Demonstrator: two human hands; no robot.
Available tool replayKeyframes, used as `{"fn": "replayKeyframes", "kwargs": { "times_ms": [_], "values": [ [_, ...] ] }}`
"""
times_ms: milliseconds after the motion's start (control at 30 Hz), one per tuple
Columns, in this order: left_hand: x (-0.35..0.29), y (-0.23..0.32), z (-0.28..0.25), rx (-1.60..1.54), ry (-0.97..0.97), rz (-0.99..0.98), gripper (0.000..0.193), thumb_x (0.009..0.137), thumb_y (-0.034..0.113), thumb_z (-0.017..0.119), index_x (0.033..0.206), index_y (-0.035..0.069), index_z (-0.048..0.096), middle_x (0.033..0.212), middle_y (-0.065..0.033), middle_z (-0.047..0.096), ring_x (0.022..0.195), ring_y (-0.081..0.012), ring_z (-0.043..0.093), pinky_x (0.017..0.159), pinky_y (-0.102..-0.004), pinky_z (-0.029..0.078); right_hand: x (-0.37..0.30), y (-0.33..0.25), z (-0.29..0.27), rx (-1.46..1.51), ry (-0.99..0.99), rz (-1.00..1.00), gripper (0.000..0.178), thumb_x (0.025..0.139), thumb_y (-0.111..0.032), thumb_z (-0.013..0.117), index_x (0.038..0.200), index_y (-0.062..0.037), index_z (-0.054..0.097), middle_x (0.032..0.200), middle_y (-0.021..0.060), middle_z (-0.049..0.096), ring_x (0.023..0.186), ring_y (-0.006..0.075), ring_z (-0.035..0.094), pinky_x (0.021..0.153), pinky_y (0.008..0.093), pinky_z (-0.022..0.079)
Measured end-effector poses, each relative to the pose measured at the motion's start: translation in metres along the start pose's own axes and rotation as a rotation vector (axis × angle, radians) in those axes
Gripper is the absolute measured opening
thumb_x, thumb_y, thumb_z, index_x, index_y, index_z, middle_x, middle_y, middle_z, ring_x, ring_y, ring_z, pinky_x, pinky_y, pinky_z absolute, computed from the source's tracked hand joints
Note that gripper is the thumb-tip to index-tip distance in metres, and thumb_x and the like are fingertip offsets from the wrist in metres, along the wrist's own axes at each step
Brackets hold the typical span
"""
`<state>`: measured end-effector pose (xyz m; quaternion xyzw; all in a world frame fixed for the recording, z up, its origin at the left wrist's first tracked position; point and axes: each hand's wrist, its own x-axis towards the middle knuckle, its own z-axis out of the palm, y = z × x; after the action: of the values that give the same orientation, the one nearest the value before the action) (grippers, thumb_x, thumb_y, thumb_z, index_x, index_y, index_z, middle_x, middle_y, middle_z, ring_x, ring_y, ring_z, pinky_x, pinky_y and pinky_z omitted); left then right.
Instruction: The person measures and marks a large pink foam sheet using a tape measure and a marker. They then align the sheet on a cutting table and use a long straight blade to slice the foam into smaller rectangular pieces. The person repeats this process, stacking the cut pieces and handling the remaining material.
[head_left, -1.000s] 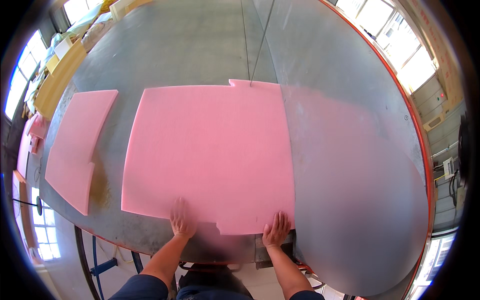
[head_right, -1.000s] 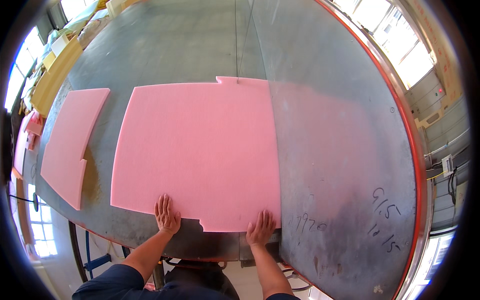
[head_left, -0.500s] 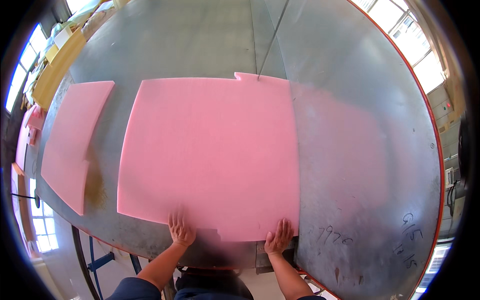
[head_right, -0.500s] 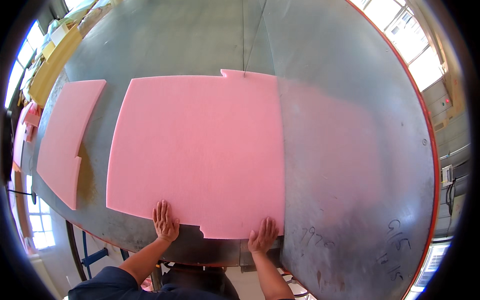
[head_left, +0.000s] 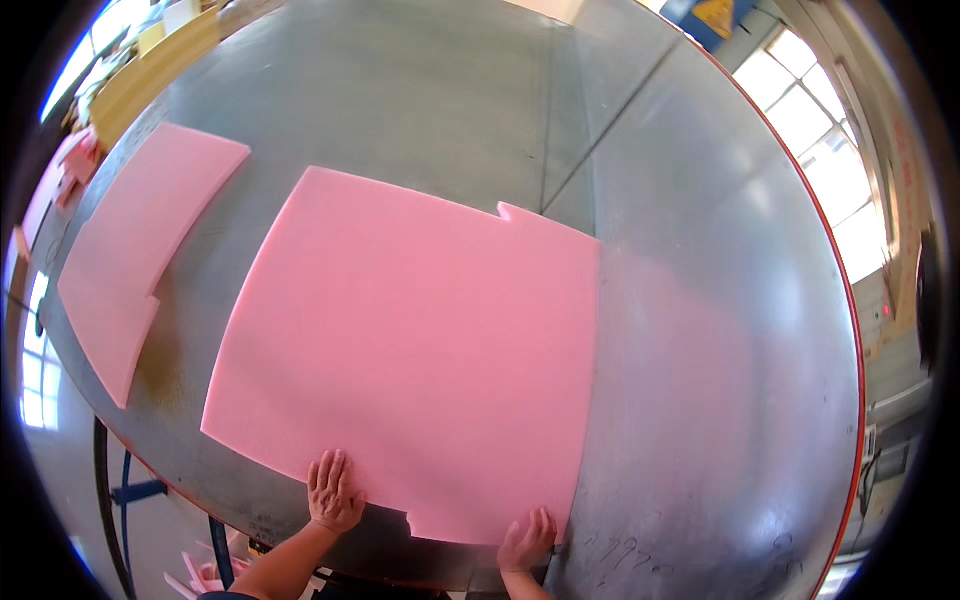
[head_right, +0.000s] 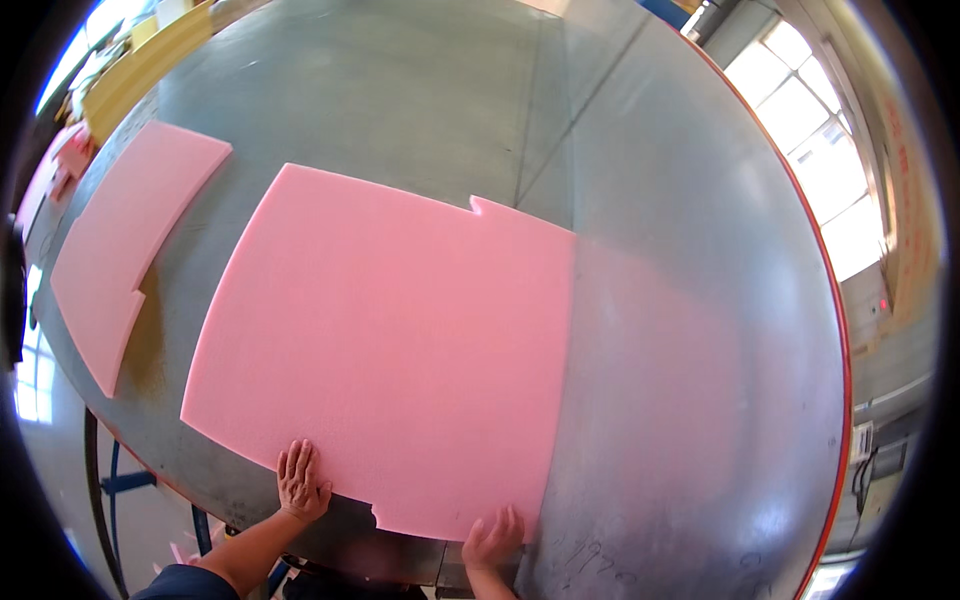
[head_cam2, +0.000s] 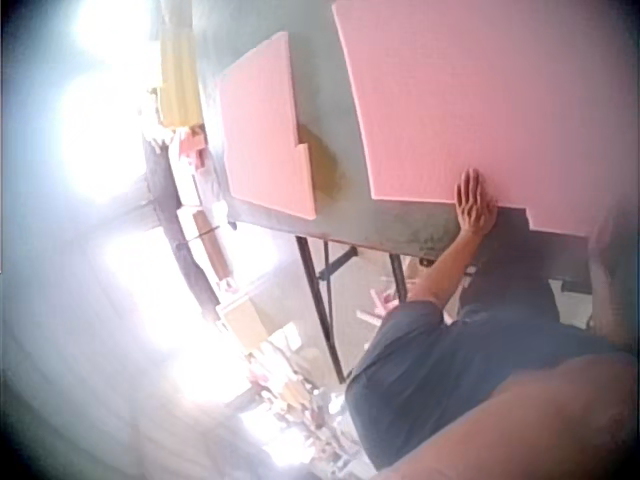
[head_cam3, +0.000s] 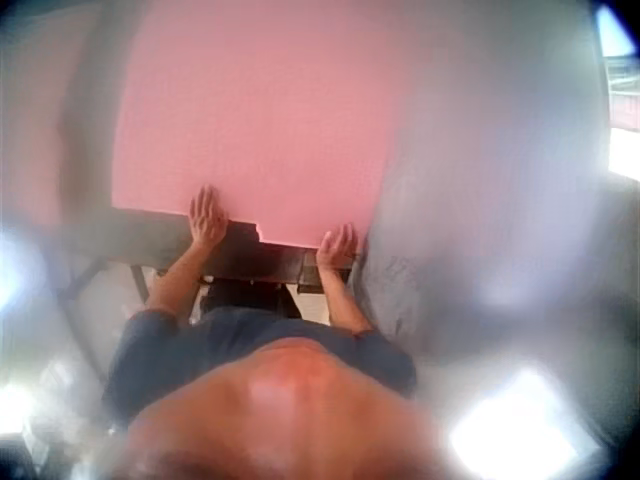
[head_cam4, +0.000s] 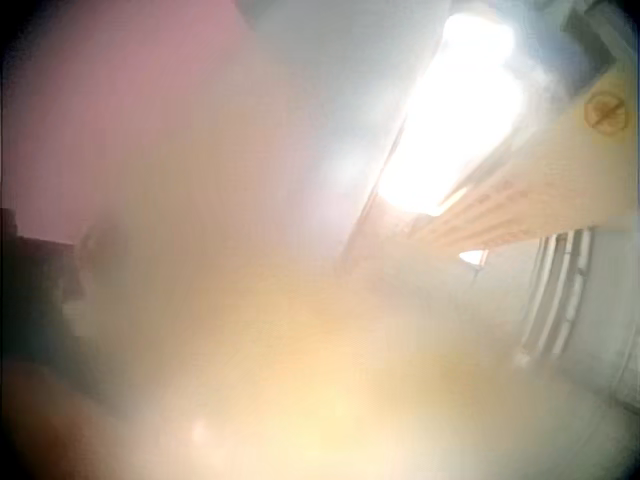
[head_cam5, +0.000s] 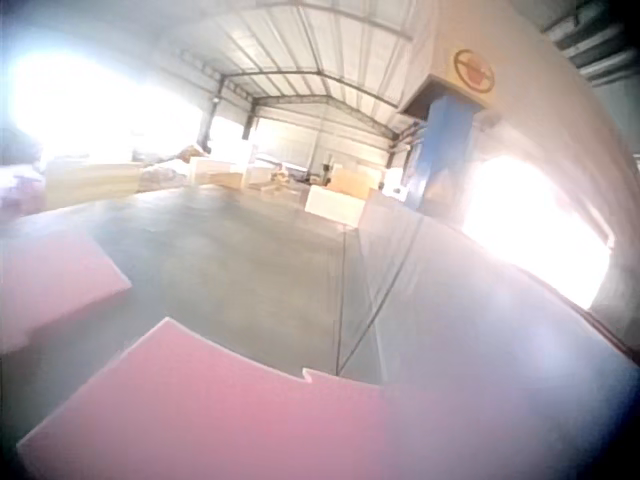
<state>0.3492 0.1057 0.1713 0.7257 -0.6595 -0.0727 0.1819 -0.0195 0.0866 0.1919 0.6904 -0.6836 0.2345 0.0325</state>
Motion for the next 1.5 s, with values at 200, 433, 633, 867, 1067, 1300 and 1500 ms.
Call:
{"fn": "replayKeyframes", "kwargs": {
  "times_ms": [200, 433, 633, 867, 1067, 1300, 1500],
  "values": [
    [-0.003, -0.007, -0.002, 0.035, -0.003, -0.016, 0.065, 0.087, 0.037, 0.056, 0.140, 0.000, 0.051, 0.150, -0.0177, 0.048, 0.140, -0.0397, 0.042, 0.117, -0.0577, 0.026, 0.274, -0.090, 0.135, 0.456, 0.173, -0.173, 0.029, 0.089, -0.016, 0.071, 0.069, -0.0034, 0.055, 0.065, 0.0112, 0.056, 0.059, 0.0304, 0.056, 0.055, 0.0435, 0.044],
    [-0.002, -0.019, 0.011, 0.172, 0.078, 0.096, 0.060, 0.089, 0.036, 0.054, 0.135, -0.002, 0.056, 0.142, -0.0199, 0.055, 0.134, -0.0410, 0.049, 0.114, -0.0574, 0.029, 0.566, -0.175, 0.275, 0.116, -0.031, -0.059, 0.027, 0.093, -0.025, 0.066, 0.115, -0.0107, 0.069, 0.100, 0.0112, 0.071, 0.097, 0.0305, 0.068, 0.082, 0.0446, 0.055],
    [0.001, -0.009, 0.006, 0.053, -0.068, 0.012, 0.060, 0.091, 0.031, 0.054, 0.142, -0.001, 0.050, 0.148, -0.0238, 0.047, 0.135, -0.0477, 0.044, 0.111, -0.0635, 0.033, 0.620, -0.157, 0.327, -0.065, -0.236, 0.071, 0.028, 0.092, -0.023, 0.066, 0.118, -0.0133, 0.065, 0.101, 0.0111, 0.073, 0.094, 0.0318, 0.070, 0.079, 0.0458, 0.056],
    [0.017, 0.008, 0.004, 0.058, -0.053, 0.007, 0.059, 0.091, 0.028, 0.054, 0.142, 0.000, 0.049, 0.148, -0.0226, 0.048, 0.138, -0.0450, 0.043, 0.112, -0.0634, 0.031, 0.636, -0.190, 0.280, 0.272, 0.329, -0.123, 0.022, 0.097, -0.024, 0.058, 0.115, -0.0131, 0.064, 0.095, 0.0079, 0.073, 0.083, 0.0331, 0.071, 0.068, 0.0441, 0.056],
    [0.038, 0.002, 0.003, 0.041, 0.103, 0.023, 0.052, 0.088, 0.036, 0.057, 0.123, -0.001, 0.063, 0.138, -0.0191, 0.058, 0.129, -0.0399, 0.053, 0.112, -0.0552, 0.032, 0.550, -0.245, 0.262, 1.202, 0.405, 0.196, 0.029, 0.090, -0.029, 0.069, 0.102, -0.0032, 0.068, 0.089, 0.0073, 0.069, 0.080, 0.0198, 0.067, 0.068, 0.0342, 0.052],
    [0.033, -0.018, -0.015, 0.049, -0.173, -0.110, 0.072, 0.095, 0.045, 0.053, 0.153, 0.006, 0.036, 0.163, -0.0115, 0.031, 0.151, -0.0285, 0.026, 0.122, -0.0488, 0.021, 0.220, -0.442, 0.120, 1.651, -0.519, 0.456, 0.015, 0.094, -0.018, 0.067, 0.089, -0.0070, 0.058, 0.068, 0.0005, 0.053, 0.053, 0.0066, 0.047, 0.043, 0.0220, 0.036],
    [0.041, -0.037, -0.017, 0.029, -0.209, 0.056, 0.090, 0.086, 0.055, 0.065, 0.154, 0.006, 0.033, 0.162, -0.0110, 0.031, 0.151, -0.0271, 0.024, 0.122, -0.0487, 0.020, 0.030, -0.555, -0.023, 1.133, -1.244, -0.916, 0.056, 0.086, -0.030, 0.072, 0.134, -0.0057, 0.055, 0.090, 0.0167, 0.073, 0.084, 0.0393, 0.068, 0.078, 0.0486, 0.053]
  ]
}}
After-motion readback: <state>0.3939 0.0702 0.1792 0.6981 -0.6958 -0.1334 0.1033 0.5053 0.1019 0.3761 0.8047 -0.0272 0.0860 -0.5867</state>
